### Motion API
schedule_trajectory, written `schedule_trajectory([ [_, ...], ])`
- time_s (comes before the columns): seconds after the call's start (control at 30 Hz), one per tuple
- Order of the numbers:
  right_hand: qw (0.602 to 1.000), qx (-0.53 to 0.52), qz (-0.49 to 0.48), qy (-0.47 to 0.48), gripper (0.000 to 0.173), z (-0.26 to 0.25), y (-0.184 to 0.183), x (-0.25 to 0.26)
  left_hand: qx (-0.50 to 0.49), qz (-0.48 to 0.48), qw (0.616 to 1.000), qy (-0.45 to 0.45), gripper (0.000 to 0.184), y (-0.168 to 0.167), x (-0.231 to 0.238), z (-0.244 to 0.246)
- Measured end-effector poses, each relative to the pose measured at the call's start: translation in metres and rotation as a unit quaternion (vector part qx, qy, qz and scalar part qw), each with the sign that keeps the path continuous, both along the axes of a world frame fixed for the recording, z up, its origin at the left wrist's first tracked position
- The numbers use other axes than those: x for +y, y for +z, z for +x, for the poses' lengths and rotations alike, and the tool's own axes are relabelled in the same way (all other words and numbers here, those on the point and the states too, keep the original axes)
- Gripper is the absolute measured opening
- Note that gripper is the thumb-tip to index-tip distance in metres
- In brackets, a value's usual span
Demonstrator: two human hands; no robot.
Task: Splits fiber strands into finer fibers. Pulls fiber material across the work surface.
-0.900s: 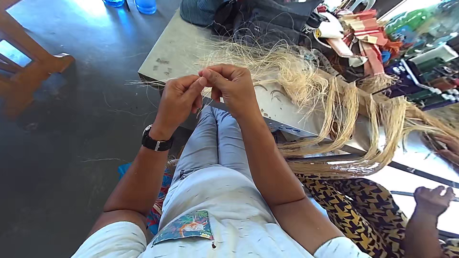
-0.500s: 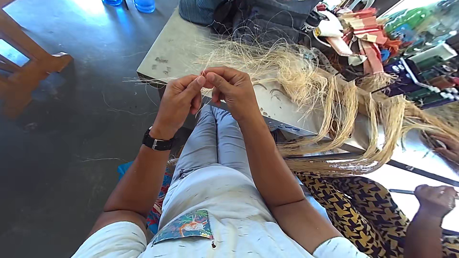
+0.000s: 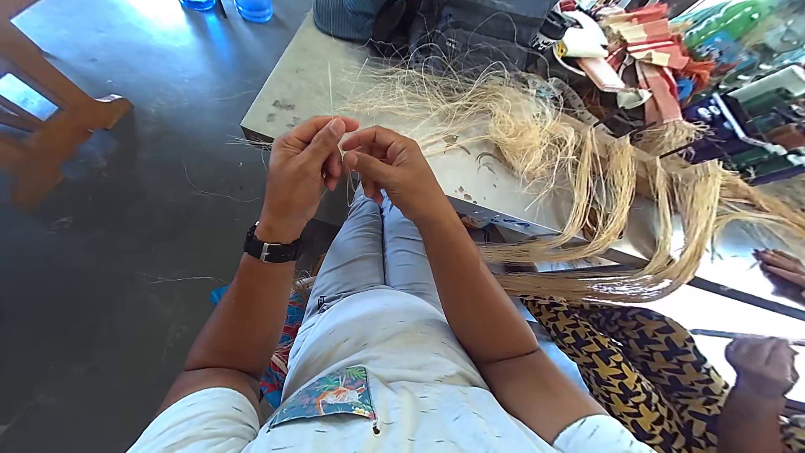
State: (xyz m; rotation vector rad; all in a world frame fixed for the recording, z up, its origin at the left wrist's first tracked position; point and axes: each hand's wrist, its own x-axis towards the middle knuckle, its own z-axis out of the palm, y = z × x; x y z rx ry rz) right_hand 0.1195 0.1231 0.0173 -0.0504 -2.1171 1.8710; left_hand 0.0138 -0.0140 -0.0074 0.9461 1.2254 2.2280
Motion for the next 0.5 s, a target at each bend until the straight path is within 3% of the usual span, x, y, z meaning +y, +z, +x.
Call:
schedule_trajectory([
  [0.2,0.999,0.003,0.028,-0.029,0.009,-0.005,0.001,-0.002,-0.012,-0.009,1.000,-0.001,0.025,-0.001,0.002,0.001],
  [0.33,0.999,-0.026,-0.030,0.009,0.011,-0.001,0.004,0.004,-0.043,-0.003,0.999,-0.003,0.024,-0.004,0.002,-0.004],
  [0.5,0.996,-0.058,-0.064,0.035,0.011,0.005,0.006,0.007,-0.009,-0.019,1.000,0.022,0.026,-0.004,0.001,-0.009],
])
